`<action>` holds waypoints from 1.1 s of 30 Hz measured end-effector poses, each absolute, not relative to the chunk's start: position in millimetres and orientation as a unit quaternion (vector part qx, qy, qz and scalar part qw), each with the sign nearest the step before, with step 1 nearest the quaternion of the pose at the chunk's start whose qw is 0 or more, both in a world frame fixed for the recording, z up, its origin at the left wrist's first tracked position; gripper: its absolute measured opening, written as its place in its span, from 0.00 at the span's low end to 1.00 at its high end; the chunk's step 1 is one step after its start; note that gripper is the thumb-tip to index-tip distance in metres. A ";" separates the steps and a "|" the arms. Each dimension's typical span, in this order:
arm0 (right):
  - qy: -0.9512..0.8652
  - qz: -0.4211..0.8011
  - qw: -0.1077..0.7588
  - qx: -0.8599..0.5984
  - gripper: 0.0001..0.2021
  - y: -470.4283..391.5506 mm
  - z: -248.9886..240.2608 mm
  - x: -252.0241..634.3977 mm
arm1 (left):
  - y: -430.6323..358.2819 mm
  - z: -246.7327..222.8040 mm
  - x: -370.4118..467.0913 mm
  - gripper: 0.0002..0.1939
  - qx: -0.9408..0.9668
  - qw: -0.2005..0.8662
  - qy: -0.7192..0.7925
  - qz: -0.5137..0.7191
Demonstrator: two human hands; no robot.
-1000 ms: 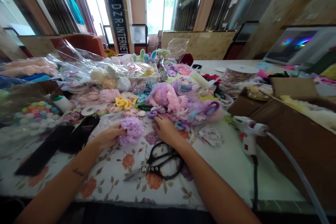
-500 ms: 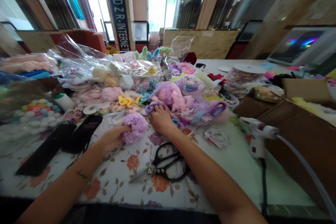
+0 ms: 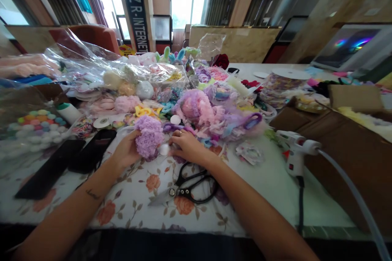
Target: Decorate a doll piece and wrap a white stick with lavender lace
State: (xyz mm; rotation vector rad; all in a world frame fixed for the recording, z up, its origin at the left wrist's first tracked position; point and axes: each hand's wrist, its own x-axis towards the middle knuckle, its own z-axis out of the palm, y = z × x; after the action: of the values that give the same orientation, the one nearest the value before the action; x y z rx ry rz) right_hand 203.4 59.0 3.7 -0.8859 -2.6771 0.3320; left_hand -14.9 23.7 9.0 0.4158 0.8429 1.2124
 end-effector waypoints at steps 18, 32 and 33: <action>-0.885 0.180 0.139 -0.406 0.11 36.2 5.5 227.3 | 36.9 3.3 -6.7 0.15 0.330 0.678 0.416 0.508; -0.849 0.183 0.257 -0.424 0.08 14.2 1.6 223.8 | 39.0 10.1 -5.0 0.12 0.283 0.701 0.377 0.534; -0.847 0.224 0.251 -0.411 0.08 13.6 6.8 227.0 | 33.2 10.2 -10.6 0.11 0.268 0.703 0.387 0.532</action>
State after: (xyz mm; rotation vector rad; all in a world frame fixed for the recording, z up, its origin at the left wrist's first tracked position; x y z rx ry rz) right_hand 227.0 13.6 6.8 -1.1191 -2.3056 0.6099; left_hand -10.6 33.2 10.2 0.5963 0.8619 1.1843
